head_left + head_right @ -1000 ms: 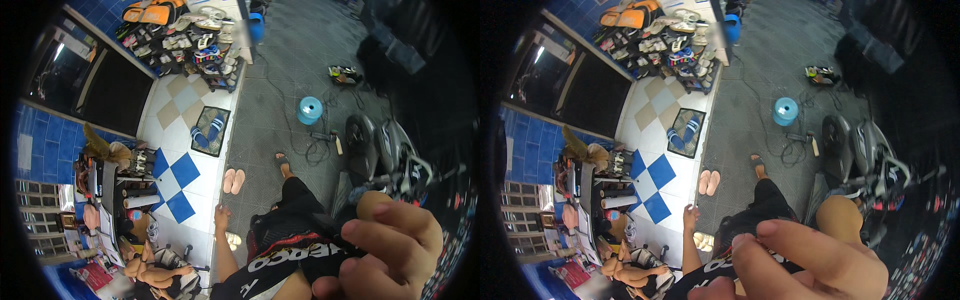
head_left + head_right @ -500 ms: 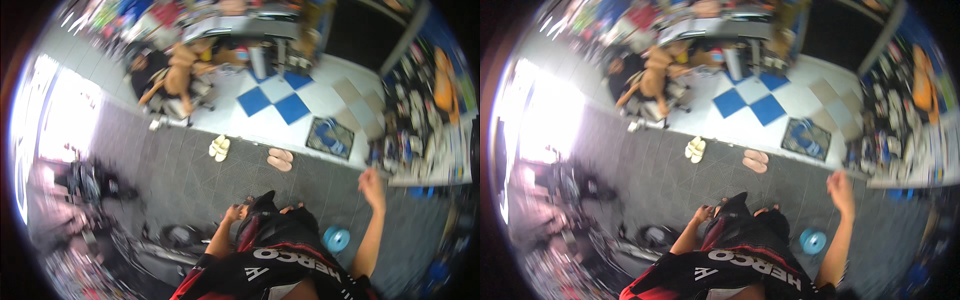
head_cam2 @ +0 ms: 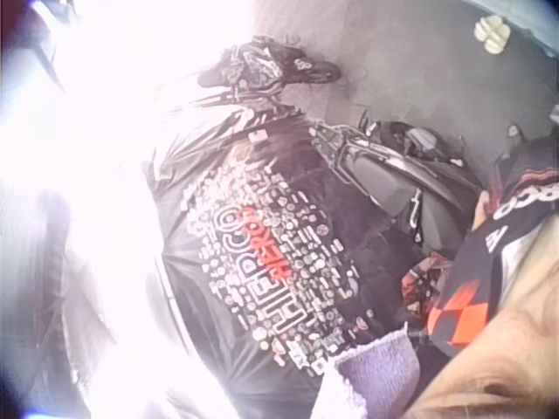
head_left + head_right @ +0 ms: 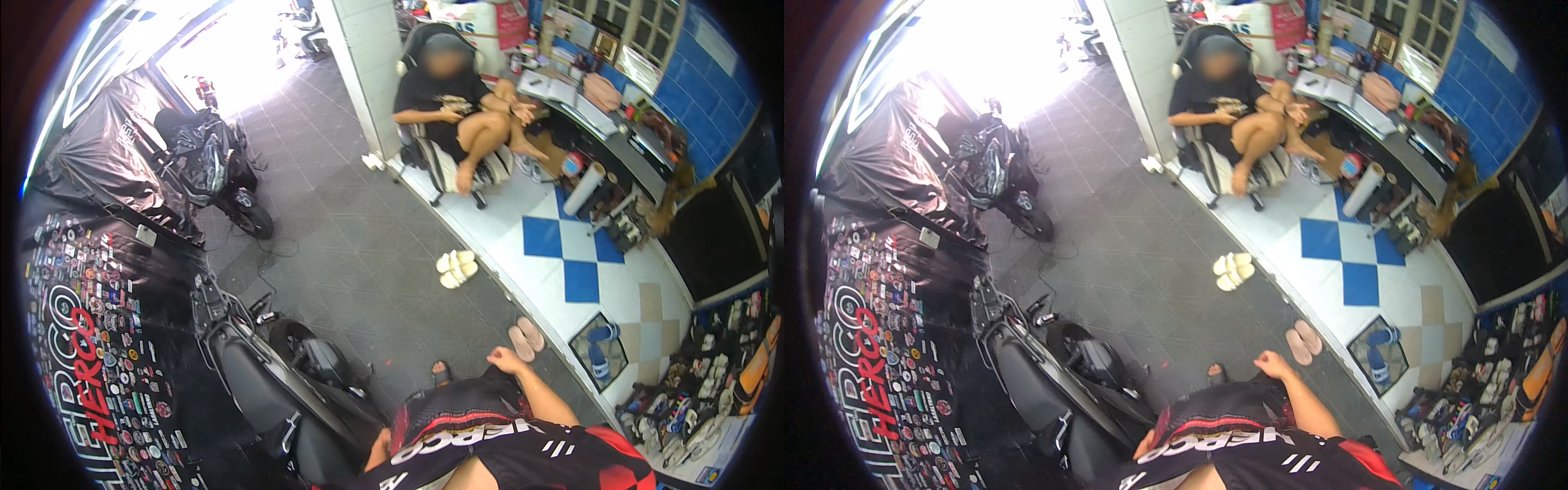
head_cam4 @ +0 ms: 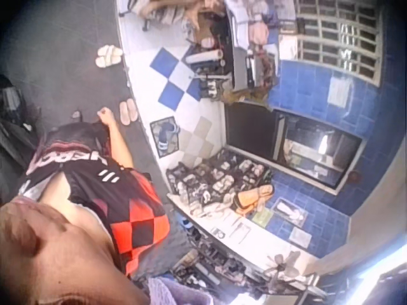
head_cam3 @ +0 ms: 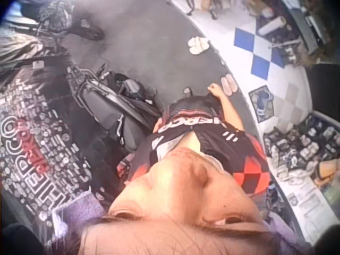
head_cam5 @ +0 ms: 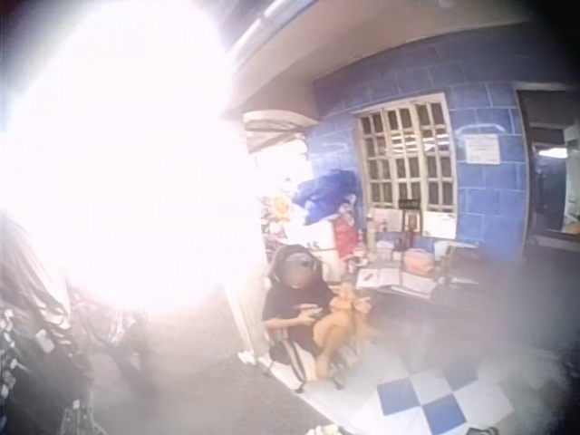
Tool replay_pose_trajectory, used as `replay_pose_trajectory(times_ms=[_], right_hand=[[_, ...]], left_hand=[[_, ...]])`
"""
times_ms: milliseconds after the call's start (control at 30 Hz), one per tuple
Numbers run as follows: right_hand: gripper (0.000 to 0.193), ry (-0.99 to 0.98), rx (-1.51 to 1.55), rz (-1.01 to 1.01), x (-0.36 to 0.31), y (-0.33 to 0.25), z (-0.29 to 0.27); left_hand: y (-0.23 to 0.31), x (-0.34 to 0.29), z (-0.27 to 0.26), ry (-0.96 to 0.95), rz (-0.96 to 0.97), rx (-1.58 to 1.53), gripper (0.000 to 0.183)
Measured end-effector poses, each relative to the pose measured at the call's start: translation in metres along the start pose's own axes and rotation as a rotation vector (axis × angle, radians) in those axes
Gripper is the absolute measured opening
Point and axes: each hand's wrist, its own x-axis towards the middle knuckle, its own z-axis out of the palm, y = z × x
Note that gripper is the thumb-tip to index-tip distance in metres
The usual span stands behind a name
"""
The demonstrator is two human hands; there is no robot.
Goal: The person installs a windshield on the front of a motorcycle. They align the plastic windshield with the mounting frame and secure it by inserting and tightening screws.
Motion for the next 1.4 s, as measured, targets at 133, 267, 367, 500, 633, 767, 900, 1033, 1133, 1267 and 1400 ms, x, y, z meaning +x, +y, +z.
replay_pose_trajectory(times_ms=[133, 267, 367, 500, 633, 767, 900, 1033, 1133, 1267, 1400], right_hand=[[0.062, 0.133, -0.032, 0.274, 0.056, -0.040, 0.032], [0.058, -0.065, -0.164, 0.198, 0.126, -0.098, 0.009], [0.053, -0.424, -0.499, 0.259, 0.179, -0.202, -0.003], [0.048, -0.358, -0.290, 0.288, 0.297, -0.277, 0.004], [0.038, -0.233, -0.146, 0.388, 0.430, -0.350, 0.025], [0.051, -0.319, -0.637, 0.060, 0.559, -0.454, 0.057], [0.045, -0.359, -0.449, -0.360, 0.625, -0.651, 0.113], [0.043, -0.417, -0.314, -0.462, 0.676, -0.809, 0.120], [0.043, -0.312, -0.188, -0.286, 0.732, -0.841, 0.104], [0.038, -0.141, -0.287, -0.153, 0.794, -0.816, 0.056], [0.030, 0.200, 0.340, 0.523, 0.820, -0.789, 0.013]], left_hand=[[0.018, -0.035, -0.058, 0.099, -0.147, -0.425, 0.040], [0.037, 0.021, -0.112, 0.045, -0.204, -0.643, 0.048], [0.062, 0.044, -0.142, 0.050, -0.250, -0.741, 0.050], [0.139, 0.098, -0.191, 0.046, -0.024, -0.363, 0.046], [0.225, 0.152, -0.273, 0.117, 0.044, -0.368, 0.040], [0.304, 0.195, -0.401, 0.215, 0.054, -0.563, 0.035], [0.368, 0.226, -0.533, 0.251, -0.011, -0.889, 0.041], [0.410, 0.298, -0.626, 0.235, -0.130, -0.913, 0.039], [0.456, 0.348, -0.698, 0.192, -0.172, -0.443, 0.034], [0.509, 0.438, -0.796, 0.069, 0.131, -0.044, 0.034], [0.674, 0.514, -0.937, 0.013, 0.156, 0.116, 0.038]])
